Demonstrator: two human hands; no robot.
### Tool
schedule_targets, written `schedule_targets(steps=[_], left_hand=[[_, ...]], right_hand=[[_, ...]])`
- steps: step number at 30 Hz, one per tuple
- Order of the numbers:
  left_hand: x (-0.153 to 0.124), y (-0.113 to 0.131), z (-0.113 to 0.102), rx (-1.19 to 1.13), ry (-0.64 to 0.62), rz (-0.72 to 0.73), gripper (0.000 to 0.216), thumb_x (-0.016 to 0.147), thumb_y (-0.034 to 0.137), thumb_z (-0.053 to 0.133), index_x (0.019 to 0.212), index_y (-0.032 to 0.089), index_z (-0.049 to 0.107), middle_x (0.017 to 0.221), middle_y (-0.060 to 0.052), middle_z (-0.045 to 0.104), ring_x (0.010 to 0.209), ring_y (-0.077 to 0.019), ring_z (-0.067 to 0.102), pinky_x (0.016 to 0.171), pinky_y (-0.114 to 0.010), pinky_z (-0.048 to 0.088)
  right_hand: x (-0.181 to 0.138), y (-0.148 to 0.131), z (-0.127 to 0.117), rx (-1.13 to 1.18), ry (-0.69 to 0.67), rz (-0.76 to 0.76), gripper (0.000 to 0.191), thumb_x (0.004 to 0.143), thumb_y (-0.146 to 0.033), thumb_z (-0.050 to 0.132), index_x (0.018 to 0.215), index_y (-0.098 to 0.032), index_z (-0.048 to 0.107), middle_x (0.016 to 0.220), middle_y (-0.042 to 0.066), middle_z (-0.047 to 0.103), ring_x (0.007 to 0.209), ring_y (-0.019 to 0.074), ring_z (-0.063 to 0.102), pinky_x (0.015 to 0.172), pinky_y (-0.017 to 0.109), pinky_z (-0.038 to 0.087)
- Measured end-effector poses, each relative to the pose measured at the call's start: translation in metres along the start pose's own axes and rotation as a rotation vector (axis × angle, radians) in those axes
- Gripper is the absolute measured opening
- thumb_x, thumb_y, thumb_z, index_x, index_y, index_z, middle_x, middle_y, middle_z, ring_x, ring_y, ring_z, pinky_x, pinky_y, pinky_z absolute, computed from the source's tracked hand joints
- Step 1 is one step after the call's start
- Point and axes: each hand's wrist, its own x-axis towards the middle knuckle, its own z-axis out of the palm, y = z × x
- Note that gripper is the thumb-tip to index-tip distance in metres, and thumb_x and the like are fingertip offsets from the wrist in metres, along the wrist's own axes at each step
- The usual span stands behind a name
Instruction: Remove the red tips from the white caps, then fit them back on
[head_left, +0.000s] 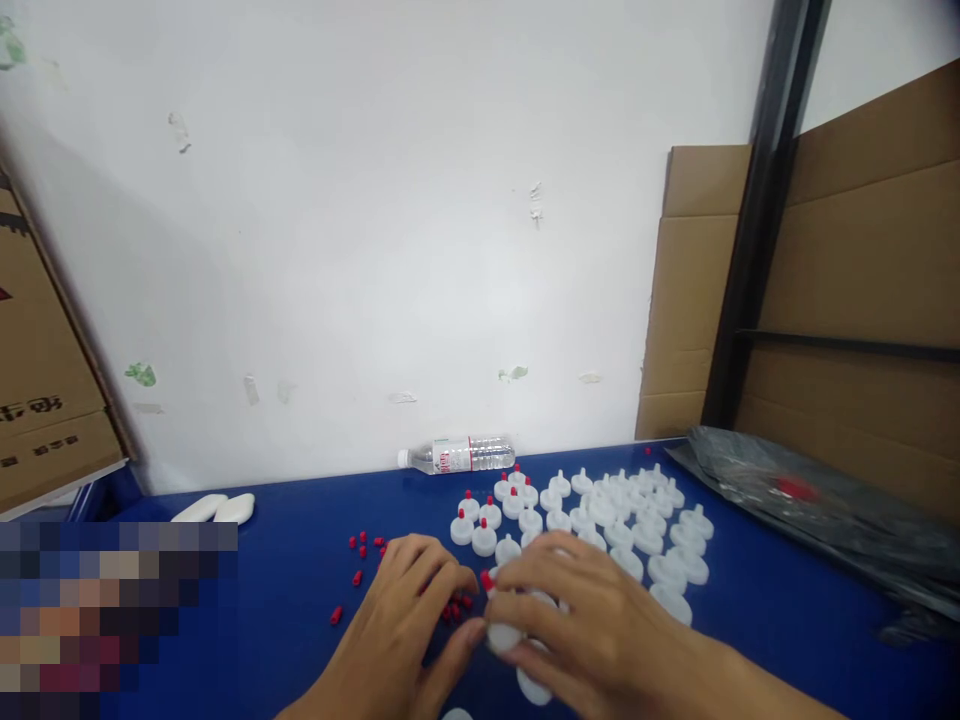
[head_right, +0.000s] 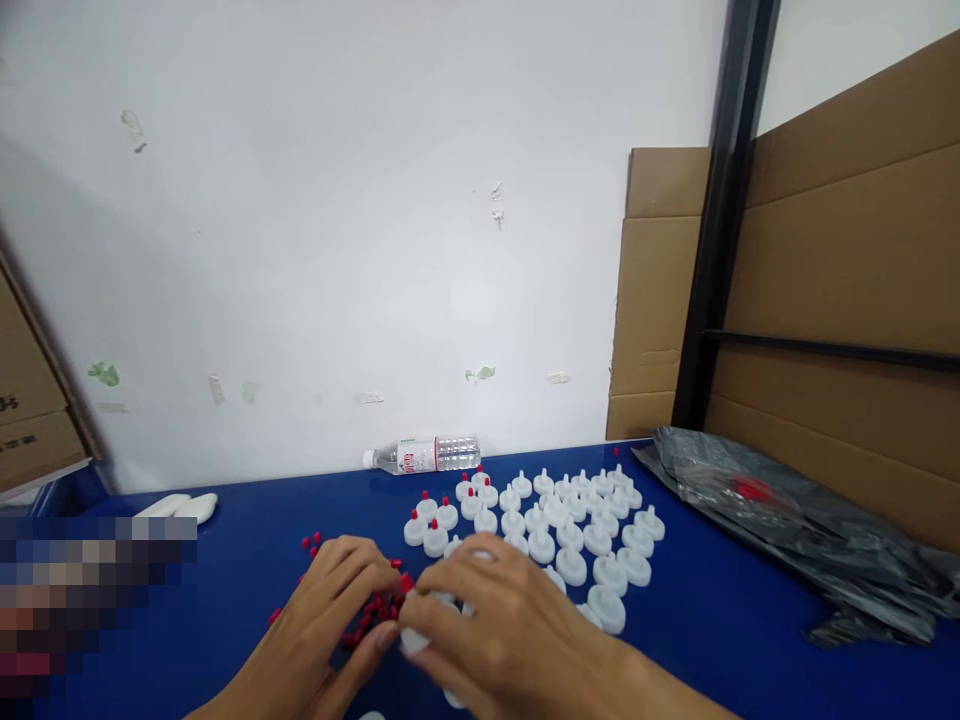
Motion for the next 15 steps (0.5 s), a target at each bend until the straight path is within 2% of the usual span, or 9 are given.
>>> schedule_targets(steps=[4, 8, 11, 15], left_hand=[[-0.0007, 0.0023, 0.0017, -0.017, 0.014, 0.075, 0.008, 0.101, 0.018, 0.050, 0.108, 0.022, 0.053, 0.093, -0.003, 0.060, 0.088, -0.0234, 0.051, 0.078, -0.035, 0.043], [-0.0008, 0.0004, 0.0032, 0.022, 0.066, 0.075, 0.004, 0.105, 0.024, 0.049, 0.105, 0.022, 0.052, 0.089, -0.003, 0.058, 0.084, -0.0227, 0.050, 0.074, -0.034, 0.042], [0.0004, 0.0000, 0.0031, 0.060, 0.072, 0.094, 0.013, 0.109, 0.029, 0.044, 0.104, 0.021, 0.053, 0.088, -0.003, 0.059, 0.080, -0.0221, 0.050, 0.072, -0.034, 0.041], [0.0045, 0.0045, 0.0001, 0.175, 0.078, 0.208, 0.029, 0.112, 0.022, 0.029, 0.092, 0.021, 0.051, 0.082, -0.003, 0.059, 0.076, -0.0212, 0.048, 0.073, -0.035, 0.040]], right_hand=[[0.0022, -0.0075, -0.0012, 0.030, -0.023, -0.052, 0.011, 0.100, -0.020, 0.058, 0.109, -0.017, 0.062, 0.098, 0.004, 0.074, 0.084, 0.0139, 0.068, 0.080, 0.029, 0.052], [0.0026, -0.0022, -0.0028, 0.072, -0.056, -0.057, 0.017, 0.097, -0.014, 0.060, 0.113, -0.018, 0.059, 0.110, 0.004, 0.075, 0.094, 0.0130, 0.071, 0.081, 0.027, 0.052], [0.0006, -0.0012, -0.0002, 0.103, -0.091, -0.047, 0.020, 0.095, -0.013, 0.060, 0.115, -0.017, 0.056, 0.110, 0.003, 0.076, 0.099, 0.0135, 0.072, 0.082, 0.027, 0.052], [-0.0016, -0.0044, 0.0041, 0.148, -0.104, -0.024, 0.022, 0.097, -0.014, 0.057, 0.118, -0.019, 0.053, 0.101, 0.003, 0.075, 0.091, 0.0124, 0.072, 0.080, 0.026, 0.053]])
